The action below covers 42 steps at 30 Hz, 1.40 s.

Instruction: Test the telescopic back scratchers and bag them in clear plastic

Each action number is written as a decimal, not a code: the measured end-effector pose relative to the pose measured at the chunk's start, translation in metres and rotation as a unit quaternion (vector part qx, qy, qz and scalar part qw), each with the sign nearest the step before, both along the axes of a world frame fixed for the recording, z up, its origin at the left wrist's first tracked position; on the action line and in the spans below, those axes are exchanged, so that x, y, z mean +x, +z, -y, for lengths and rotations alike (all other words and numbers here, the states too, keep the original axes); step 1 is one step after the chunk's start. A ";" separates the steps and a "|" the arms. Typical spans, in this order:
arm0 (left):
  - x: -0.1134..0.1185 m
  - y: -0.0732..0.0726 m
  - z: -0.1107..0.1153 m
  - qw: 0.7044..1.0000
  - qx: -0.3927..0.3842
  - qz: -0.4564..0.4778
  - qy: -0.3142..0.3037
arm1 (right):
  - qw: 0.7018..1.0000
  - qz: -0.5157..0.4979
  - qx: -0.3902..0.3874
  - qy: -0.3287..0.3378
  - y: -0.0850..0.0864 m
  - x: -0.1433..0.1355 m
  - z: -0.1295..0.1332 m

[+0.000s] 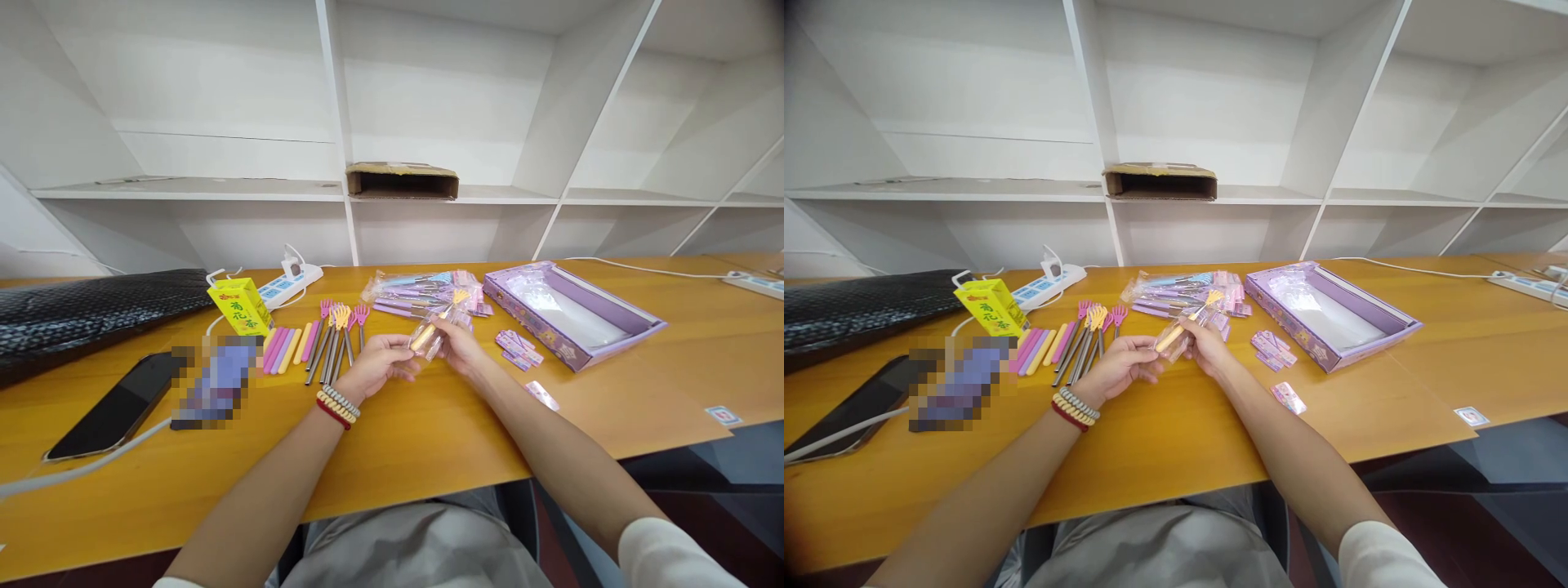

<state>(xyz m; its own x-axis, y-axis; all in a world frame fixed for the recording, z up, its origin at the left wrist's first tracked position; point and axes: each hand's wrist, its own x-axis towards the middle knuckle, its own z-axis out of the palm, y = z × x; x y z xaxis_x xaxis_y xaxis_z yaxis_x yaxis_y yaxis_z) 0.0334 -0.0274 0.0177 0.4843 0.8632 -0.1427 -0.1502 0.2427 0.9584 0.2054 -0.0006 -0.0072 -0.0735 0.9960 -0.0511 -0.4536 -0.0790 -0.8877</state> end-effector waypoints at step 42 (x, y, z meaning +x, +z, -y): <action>-0.005 -0.002 0.002 0.988 0.105 0.099 -0.047 | 0.999 0.002 0.018 0.029 0.013 0.014 0.002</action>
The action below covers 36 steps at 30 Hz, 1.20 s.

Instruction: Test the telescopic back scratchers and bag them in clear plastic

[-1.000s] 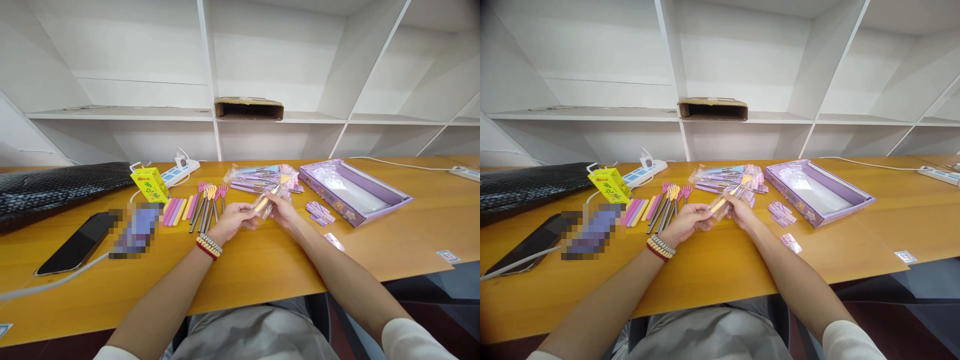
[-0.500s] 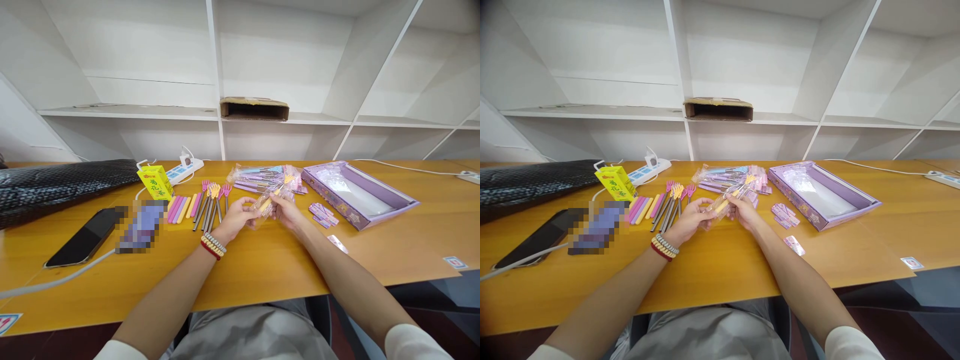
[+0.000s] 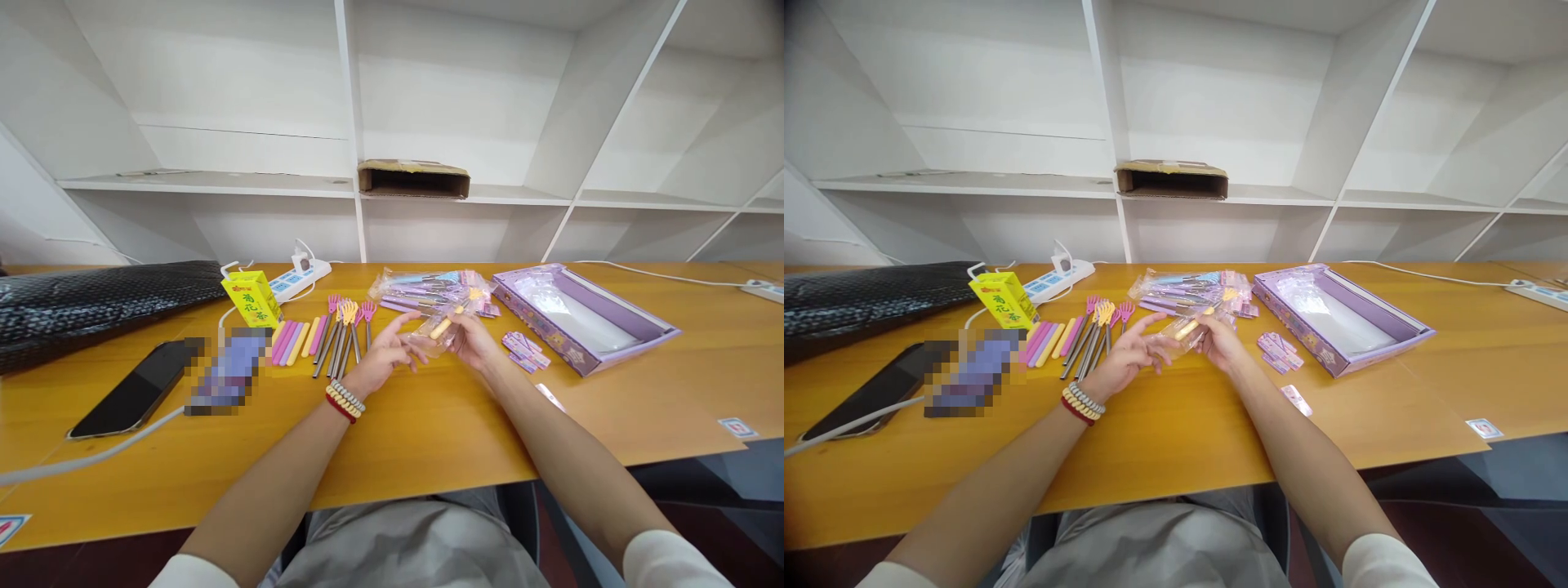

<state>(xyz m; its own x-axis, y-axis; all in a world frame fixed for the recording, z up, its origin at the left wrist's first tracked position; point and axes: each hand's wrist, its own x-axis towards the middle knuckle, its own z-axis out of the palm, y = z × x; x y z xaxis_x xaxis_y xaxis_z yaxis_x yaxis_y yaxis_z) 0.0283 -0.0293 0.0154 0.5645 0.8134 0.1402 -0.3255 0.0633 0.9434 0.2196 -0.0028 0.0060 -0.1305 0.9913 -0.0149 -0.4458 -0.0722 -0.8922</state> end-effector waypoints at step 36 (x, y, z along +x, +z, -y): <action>0.018 -0.006 -0.003 0.981 -0.108 0.043 0.158 | 0.987 0.098 0.128 0.001 -0.009 -0.012 0.008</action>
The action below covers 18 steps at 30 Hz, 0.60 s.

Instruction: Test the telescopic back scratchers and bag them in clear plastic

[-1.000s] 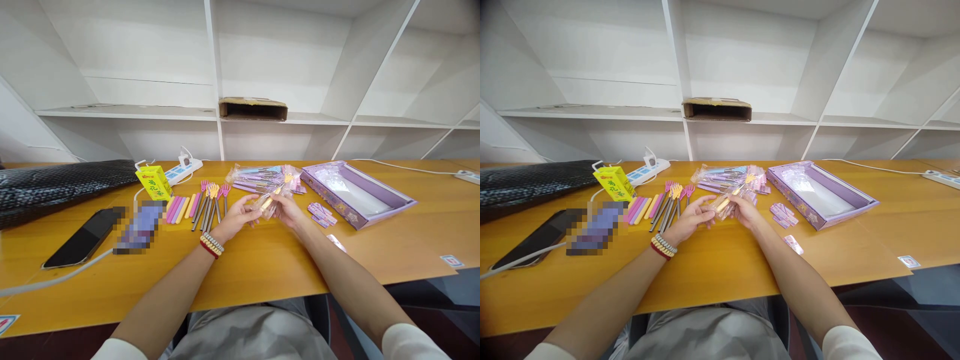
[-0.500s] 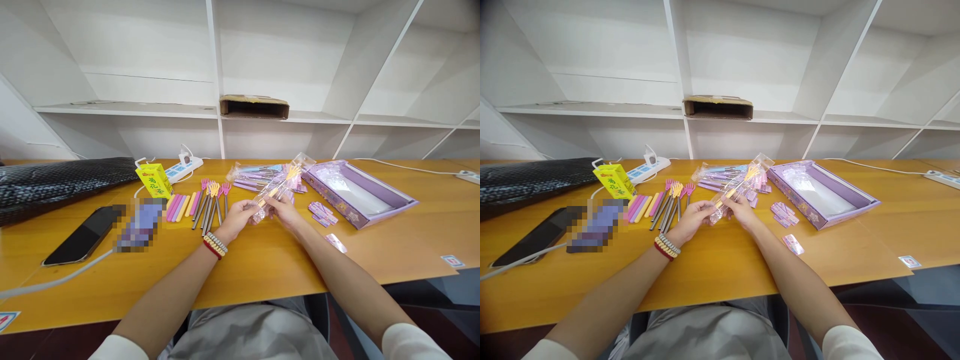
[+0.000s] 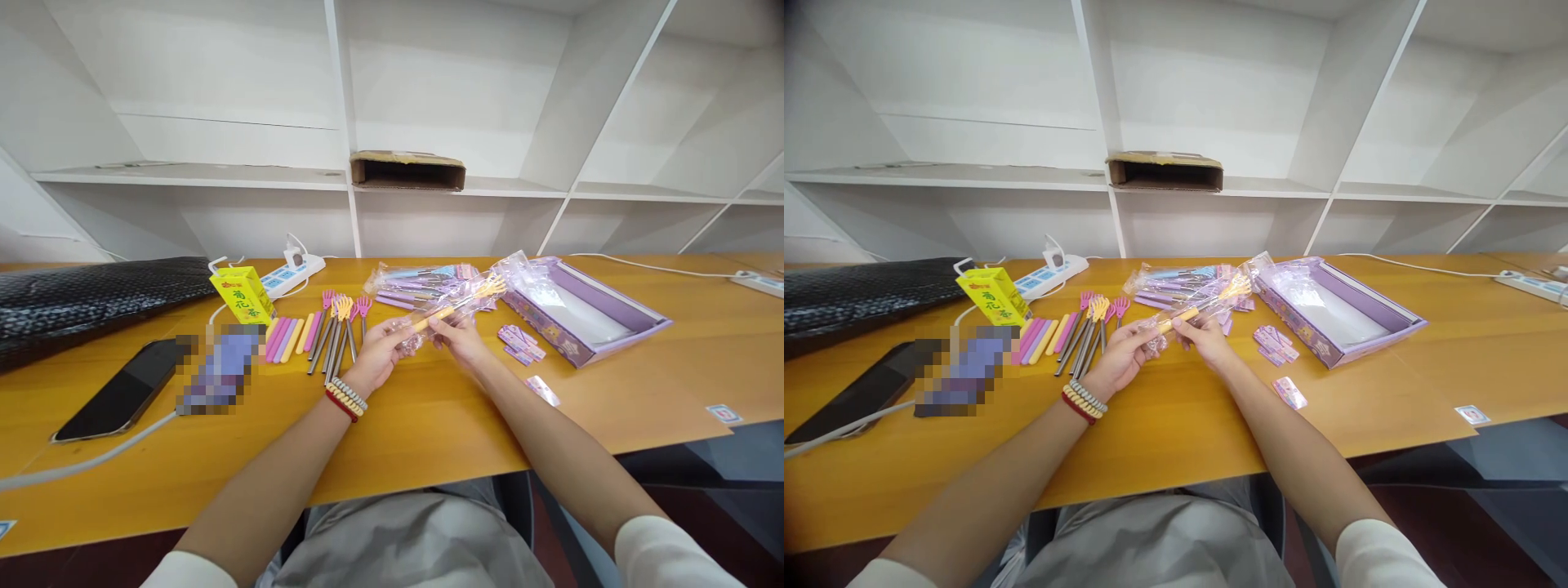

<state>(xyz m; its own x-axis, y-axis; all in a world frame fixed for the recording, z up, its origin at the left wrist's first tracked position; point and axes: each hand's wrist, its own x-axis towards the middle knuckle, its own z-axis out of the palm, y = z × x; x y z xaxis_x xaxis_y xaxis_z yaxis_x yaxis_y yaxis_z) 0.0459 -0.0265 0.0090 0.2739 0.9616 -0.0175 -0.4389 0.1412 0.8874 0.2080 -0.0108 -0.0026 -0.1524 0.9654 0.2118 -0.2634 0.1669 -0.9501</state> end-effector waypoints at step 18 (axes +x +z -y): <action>0.003 -0.005 -0.002 0.997 0.043 -0.034 0.053 | 0.996 0.086 0.033 0.001 -0.001 0.000 0.000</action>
<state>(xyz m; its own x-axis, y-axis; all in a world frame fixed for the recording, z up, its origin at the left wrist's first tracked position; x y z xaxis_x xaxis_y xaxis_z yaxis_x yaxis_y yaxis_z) 0.0492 -0.0248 0.0038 0.1711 0.9839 0.0518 -0.3850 0.0184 0.9227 0.2076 -0.0107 -0.0035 -0.1946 0.9496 0.2457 -0.0980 0.2304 -0.9682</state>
